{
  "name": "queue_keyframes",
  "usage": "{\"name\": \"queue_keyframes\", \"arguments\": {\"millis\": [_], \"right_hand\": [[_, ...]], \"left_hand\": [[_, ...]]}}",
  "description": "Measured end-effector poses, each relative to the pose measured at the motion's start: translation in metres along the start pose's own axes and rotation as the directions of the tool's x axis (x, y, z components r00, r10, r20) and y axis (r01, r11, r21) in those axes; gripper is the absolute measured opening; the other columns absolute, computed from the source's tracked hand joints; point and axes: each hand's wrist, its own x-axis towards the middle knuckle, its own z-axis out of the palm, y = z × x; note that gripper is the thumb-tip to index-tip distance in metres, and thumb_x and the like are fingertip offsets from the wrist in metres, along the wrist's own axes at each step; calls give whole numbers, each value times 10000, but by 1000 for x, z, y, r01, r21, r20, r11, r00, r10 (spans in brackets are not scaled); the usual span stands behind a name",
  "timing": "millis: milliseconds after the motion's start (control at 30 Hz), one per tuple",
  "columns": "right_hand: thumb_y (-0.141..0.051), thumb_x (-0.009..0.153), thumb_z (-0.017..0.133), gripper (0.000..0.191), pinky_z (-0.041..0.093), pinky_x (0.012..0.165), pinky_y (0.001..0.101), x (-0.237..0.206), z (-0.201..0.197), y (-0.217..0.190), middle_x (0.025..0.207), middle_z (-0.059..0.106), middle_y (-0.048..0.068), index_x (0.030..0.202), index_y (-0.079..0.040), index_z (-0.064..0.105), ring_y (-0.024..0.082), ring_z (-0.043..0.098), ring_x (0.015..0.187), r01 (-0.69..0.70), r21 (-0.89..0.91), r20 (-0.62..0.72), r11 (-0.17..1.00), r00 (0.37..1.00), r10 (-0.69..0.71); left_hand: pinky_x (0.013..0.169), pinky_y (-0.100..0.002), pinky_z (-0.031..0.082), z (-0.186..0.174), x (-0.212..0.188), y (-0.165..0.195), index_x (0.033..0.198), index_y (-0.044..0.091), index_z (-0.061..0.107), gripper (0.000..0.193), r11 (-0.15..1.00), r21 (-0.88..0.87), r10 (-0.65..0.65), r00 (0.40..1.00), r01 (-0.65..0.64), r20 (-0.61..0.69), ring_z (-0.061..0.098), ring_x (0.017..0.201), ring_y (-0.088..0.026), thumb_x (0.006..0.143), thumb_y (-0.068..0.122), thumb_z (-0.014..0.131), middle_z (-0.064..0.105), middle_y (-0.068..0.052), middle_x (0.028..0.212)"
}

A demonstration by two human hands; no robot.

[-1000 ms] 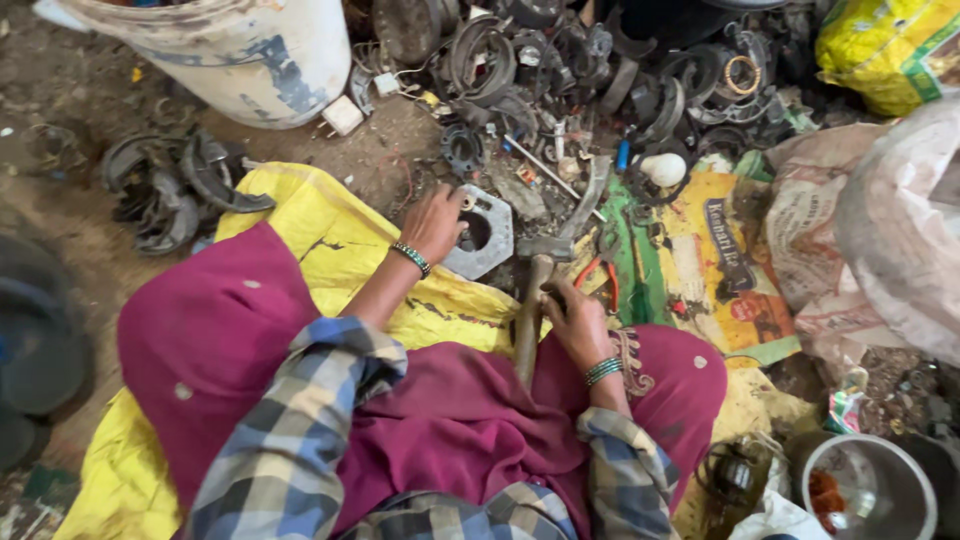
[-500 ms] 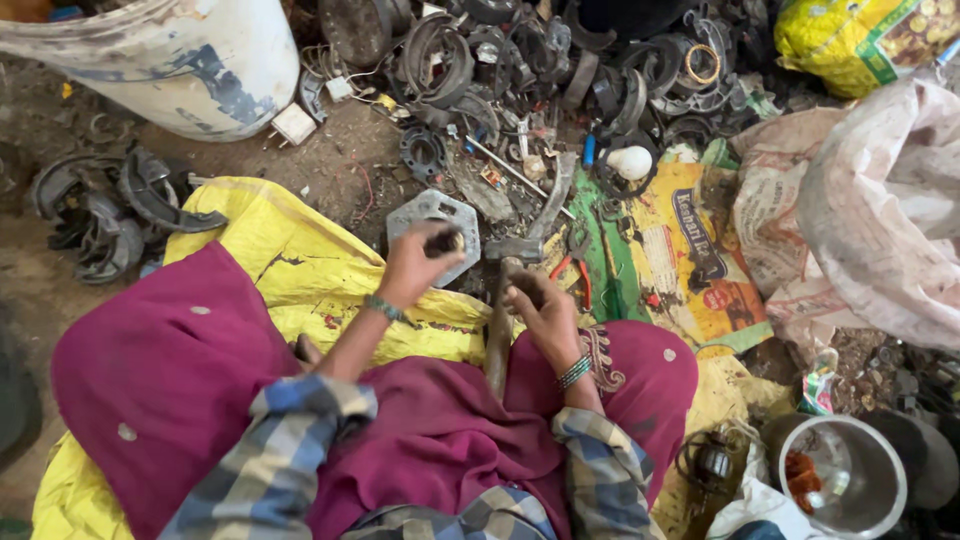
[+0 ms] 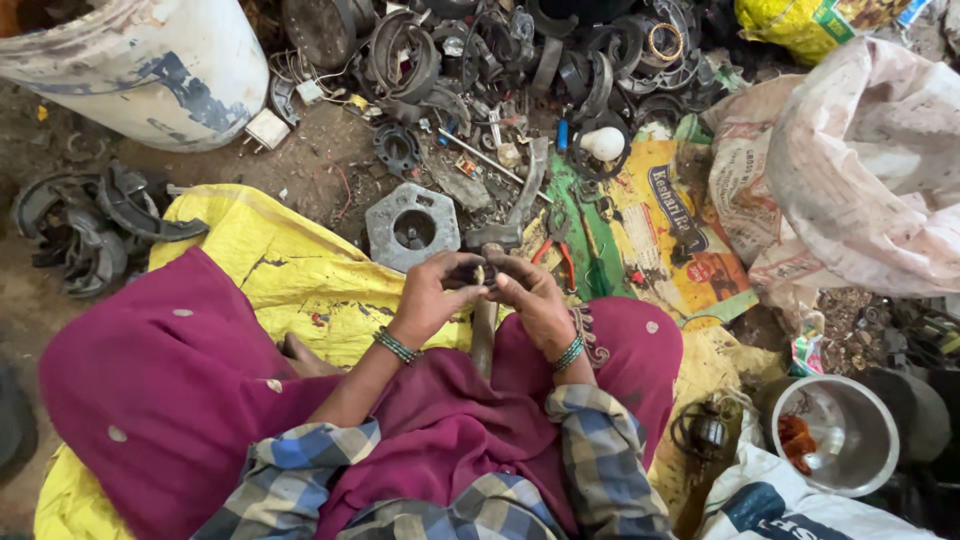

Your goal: The person sits on the floor of a scrap yard and hammers a metal part against a heavy metal block using a hammer, repositioning the part between strikes. They later hold the part and scrape or cut it with a large blade, then resume hammering it on the block.

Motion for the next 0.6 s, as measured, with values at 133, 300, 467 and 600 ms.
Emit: {"name": "queue_keyframes", "arguments": {"millis": [133,300,467,600], "right_hand": [[-121,1025,645,431,578,911,296,-4,-5,1,1227,704,95,1424,31,586,145,690,1012,7,113,19,994,1000,-9],[-75,1031,615,376,577,891,294,-3,-8,4,1243,710,91,1382,58,597,144,696,1019,55,116,-74,992,996,-46],[-50,1029,571,515,466,1131,371,-3,2,-6,1470,562,162,1519,35,439,251,574,1332,150,167,-53,974,988,-144],[-36,999,551,652,325,1243,413,-8,13,-18,1646,340,102,1591,-13,278,256,366,1519,234,76,23,969,971,-236]], "left_hand": [[875,-254,593,-1,0,-12,1264,9,687,390,921,-348,-159,984,175,74,692,972,-71,880,19,755,749,-21,1106],[899,-244,559,-2,-5,-21,1332,-24,672,381,876,-442,-170,981,194,95,670,985,-62,955,13,703,739,-22,1150],[901,-246,561,-3,-6,-24,1322,-25,680,358,852,-471,-207,973,230,102,678,985,-71,967,16,678,740,-22,1137],[906,-274,602,-3,-4,-28,1293,-9,675,327,773,-573,-243,961,273,131,713,977,-92,971,34,635,743,-22,1121]]}}
